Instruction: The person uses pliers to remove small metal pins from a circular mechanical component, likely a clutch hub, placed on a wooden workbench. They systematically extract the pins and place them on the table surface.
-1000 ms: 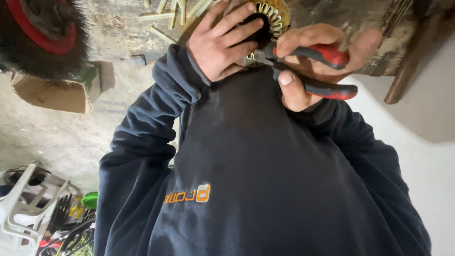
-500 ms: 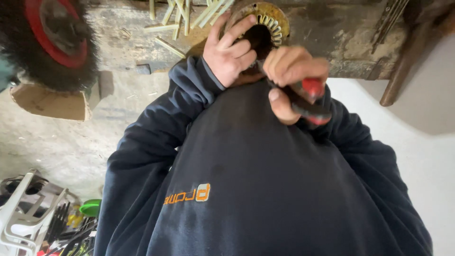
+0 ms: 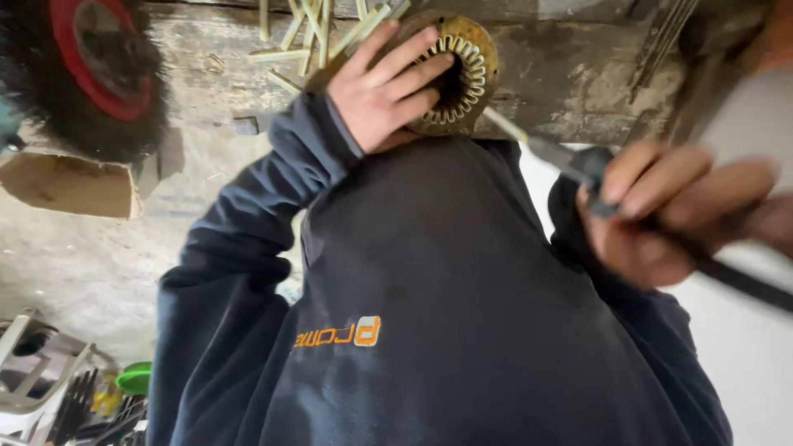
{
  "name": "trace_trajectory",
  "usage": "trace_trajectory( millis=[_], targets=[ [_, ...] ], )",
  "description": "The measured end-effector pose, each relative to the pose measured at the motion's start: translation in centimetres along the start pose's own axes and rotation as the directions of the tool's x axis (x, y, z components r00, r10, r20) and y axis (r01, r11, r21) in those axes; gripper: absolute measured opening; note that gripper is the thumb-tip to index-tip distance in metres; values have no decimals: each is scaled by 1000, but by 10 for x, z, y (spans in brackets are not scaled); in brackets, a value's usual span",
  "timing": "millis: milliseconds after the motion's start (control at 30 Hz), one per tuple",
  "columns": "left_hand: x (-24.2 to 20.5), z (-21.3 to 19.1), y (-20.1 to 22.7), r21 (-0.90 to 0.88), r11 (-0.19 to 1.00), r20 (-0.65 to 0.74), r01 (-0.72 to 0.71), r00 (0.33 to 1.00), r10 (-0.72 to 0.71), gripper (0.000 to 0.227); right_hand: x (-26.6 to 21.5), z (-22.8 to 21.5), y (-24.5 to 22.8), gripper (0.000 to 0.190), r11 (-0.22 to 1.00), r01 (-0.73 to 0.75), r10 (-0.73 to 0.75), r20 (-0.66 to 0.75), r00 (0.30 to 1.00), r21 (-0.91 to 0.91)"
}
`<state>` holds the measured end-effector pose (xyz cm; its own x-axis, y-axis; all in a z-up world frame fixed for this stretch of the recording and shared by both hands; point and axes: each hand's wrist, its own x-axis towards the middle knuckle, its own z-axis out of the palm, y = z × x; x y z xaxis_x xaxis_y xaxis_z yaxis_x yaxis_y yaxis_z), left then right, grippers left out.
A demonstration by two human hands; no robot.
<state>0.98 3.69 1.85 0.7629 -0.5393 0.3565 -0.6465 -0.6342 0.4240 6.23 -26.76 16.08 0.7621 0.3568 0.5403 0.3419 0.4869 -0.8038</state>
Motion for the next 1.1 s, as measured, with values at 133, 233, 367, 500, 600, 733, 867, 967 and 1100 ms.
trace_trajectory(
  millis=[133,233,367,500,600,733,867,967,1100],
  targets=[
    [11,-18,2,-83,996,81,-19,996,26,56,-9,-66,40,39,977,197,-193,-57,980,87],
    [13,-23,6,-259,964,22,68,998,-64,75,8,-57,68,25,918,90,-21,-178,984,386],
    [15,-41,15,-314,936,-150,158,965,-214,50,19,1,96,47,952,98,-40,-199,979,291],
    [-4,-36,14,-307,921,-185,239,935,-304,18,16,17,110,67,914,-95,188,-203,961,394],
    [-23,-31,4,-233,922,-182,308,918,-352,12,13,11,117,68,902,-65,204,-289,935,426],
    [-27,-43,-1,-35,920,-216,389,896,-387,19,-2,-1,114,75,961,-25,127,-359,925,275],
    [-12,-46,-1,49,895,-235,444,876,-422,36,-9,19,95,81,931,-261,324,-246,914,255],
    [-2,-41,-5,51,921,-216,385,905,-367,38,-13,31,91,83,885,-401,460,-301,836,238],
    [10,-46,-5,-41,995,-75,90,993,-93,43,-16,37,94,89,897,-390,438,-317,841,207]
  ],
)
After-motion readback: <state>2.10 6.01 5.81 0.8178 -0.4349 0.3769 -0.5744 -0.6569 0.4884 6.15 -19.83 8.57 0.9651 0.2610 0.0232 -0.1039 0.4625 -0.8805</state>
